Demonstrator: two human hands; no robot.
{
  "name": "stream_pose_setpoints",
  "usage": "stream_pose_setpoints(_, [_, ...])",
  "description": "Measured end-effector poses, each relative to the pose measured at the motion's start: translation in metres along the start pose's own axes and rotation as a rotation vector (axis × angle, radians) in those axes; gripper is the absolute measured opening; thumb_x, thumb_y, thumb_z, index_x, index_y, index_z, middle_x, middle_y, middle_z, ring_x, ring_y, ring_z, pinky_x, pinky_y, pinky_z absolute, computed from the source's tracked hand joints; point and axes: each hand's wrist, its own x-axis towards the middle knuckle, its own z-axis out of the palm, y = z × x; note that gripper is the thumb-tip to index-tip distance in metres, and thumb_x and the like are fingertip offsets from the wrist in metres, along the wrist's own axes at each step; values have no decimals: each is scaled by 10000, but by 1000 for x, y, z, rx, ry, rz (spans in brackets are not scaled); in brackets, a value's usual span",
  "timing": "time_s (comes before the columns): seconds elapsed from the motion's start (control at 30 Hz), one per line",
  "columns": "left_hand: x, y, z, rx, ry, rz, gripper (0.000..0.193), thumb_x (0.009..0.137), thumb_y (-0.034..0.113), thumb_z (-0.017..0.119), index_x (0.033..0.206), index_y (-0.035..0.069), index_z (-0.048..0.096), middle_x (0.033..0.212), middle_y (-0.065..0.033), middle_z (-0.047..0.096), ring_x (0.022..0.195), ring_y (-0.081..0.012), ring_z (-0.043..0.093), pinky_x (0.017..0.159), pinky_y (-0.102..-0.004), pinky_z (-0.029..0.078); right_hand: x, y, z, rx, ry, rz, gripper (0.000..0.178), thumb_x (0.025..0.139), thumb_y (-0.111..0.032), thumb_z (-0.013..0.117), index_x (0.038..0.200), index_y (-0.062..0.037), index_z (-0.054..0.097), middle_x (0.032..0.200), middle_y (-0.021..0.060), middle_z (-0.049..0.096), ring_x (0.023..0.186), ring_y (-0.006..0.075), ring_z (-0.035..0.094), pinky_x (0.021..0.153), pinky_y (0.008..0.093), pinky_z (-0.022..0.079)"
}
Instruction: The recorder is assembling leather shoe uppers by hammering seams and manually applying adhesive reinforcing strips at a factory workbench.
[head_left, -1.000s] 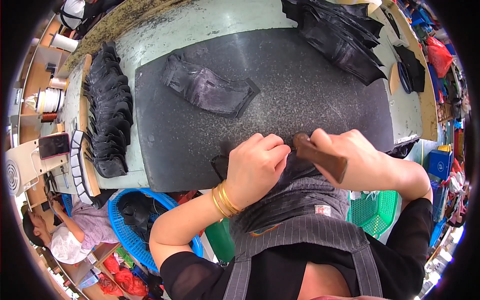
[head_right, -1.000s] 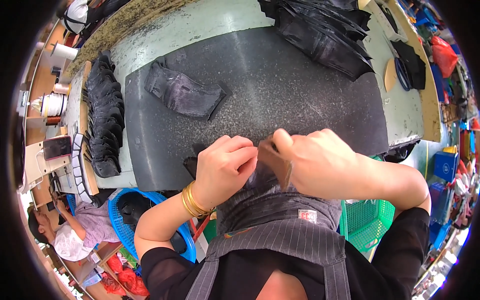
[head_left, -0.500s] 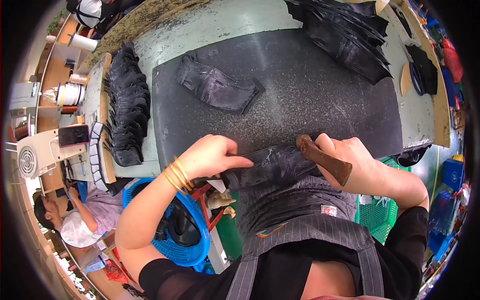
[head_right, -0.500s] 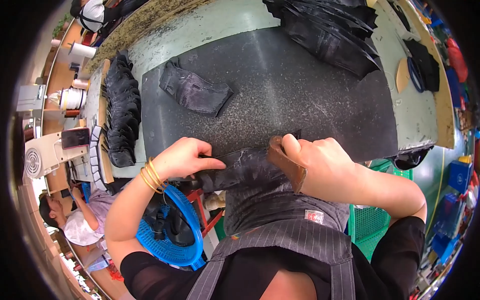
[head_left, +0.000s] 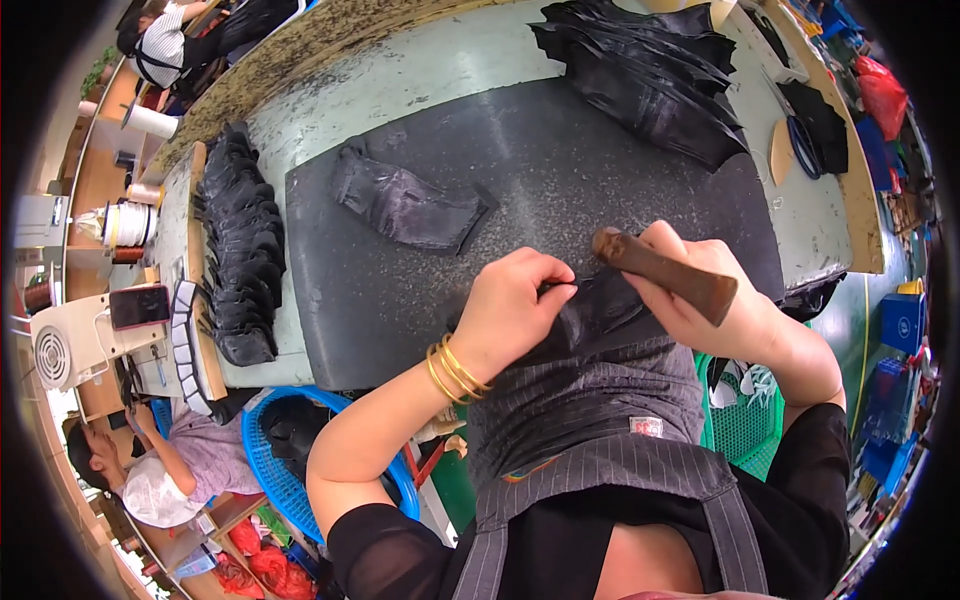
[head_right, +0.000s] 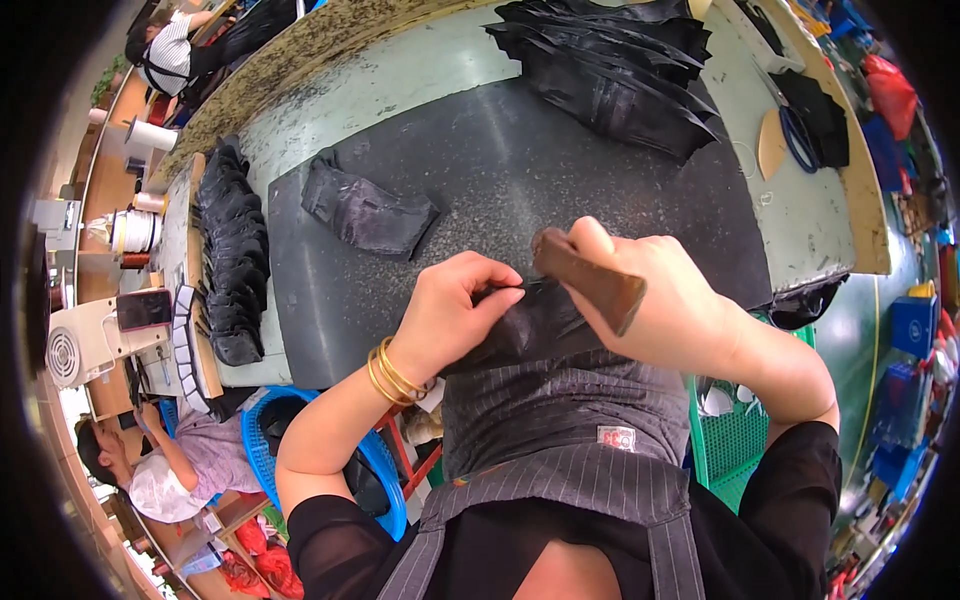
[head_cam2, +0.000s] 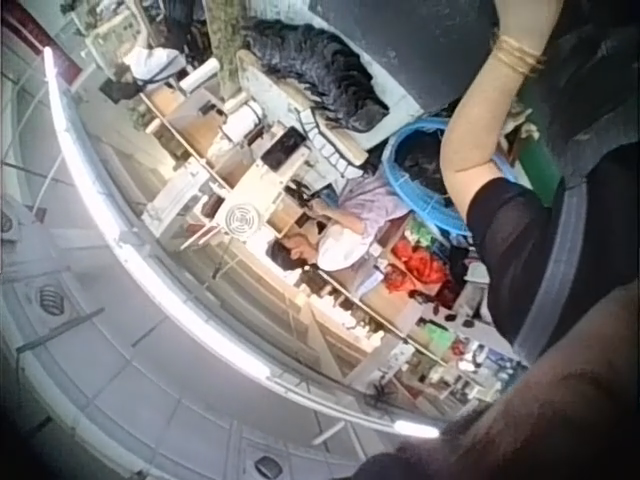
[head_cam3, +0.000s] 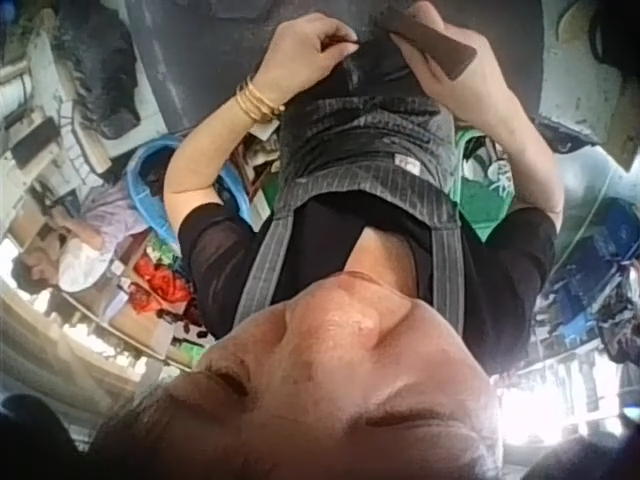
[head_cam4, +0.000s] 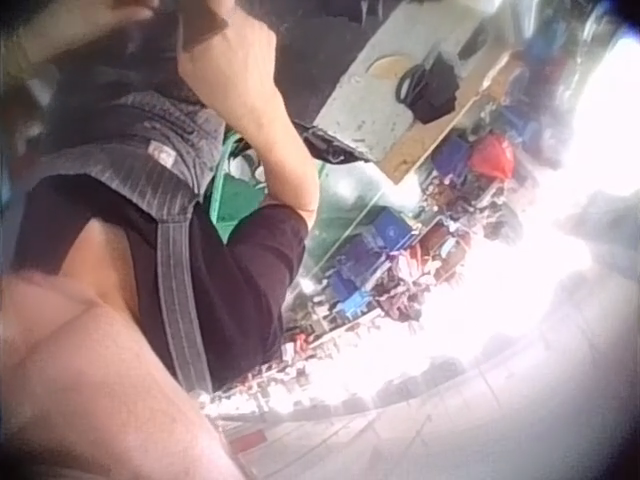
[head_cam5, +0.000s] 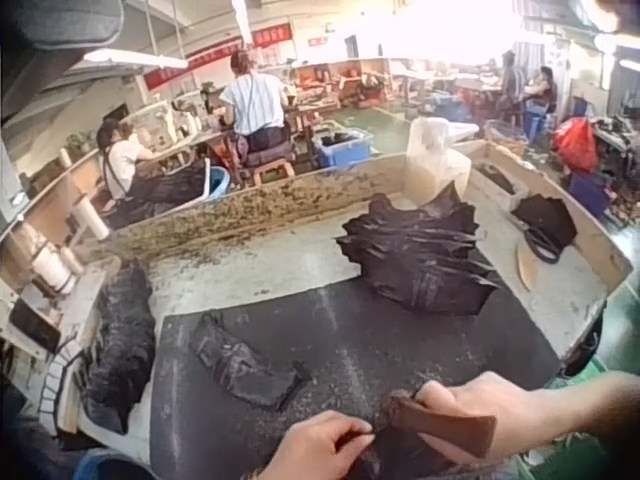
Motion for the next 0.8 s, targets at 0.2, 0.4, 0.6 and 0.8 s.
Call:
stream_pose_setpoints(0.2, [12, 2, -15, 7, -151, 8, 159, 798, 110, 768, 931, 31, 730, 892, -100, 675, 751, -240, 654, 698, -322, 533, 5, -6, -3, -209, -155, -15, 300, 872, -72, 577, 1171, -91, 602, 916, 124, 524, 628, 309, 640, 520, 427, 516])
stream_pose_setpoints(0.4, [-2, -2, -3, 267, 85, 291, 124, 770, 75, 771, 889, 94, 743, 870, -29, 666, 787, -242, 626, 681, -341, 532, 14, -16, -24, -225, -16, -31, 279, 833, -90, 615, 1108, -60, 584, 911, 114, 506, 576, 303, 607, 490, 386, 507])
stream_pose_setpoints(0.6, [-7, -4, 1, 331, 85, 305, 128, 765, 85, 769, 887, 88, 731, 910, -29, 656, 808, -236, 620, 676, -357, 537, 17, -18, -14, -109, -130, -5, 356, 846, 2, 654, 1193, -47, 596, 814, 134, 525, 595, 345, 597, 488, 408, 460])
stream_pose_setpoints(0.8, [-5, -7, -26, -146, -142, -149, 156, 812, 39, 741, 968, 38, 743, 927, -99, 677, 759, -245, 672, 702, -289, 538, 11, -10, 6, -161, -233, -40, 326, 863, -109, 579, 1186, -75, 577, 928, 124, 523, 691, 322, 647, 526, 421, 515])
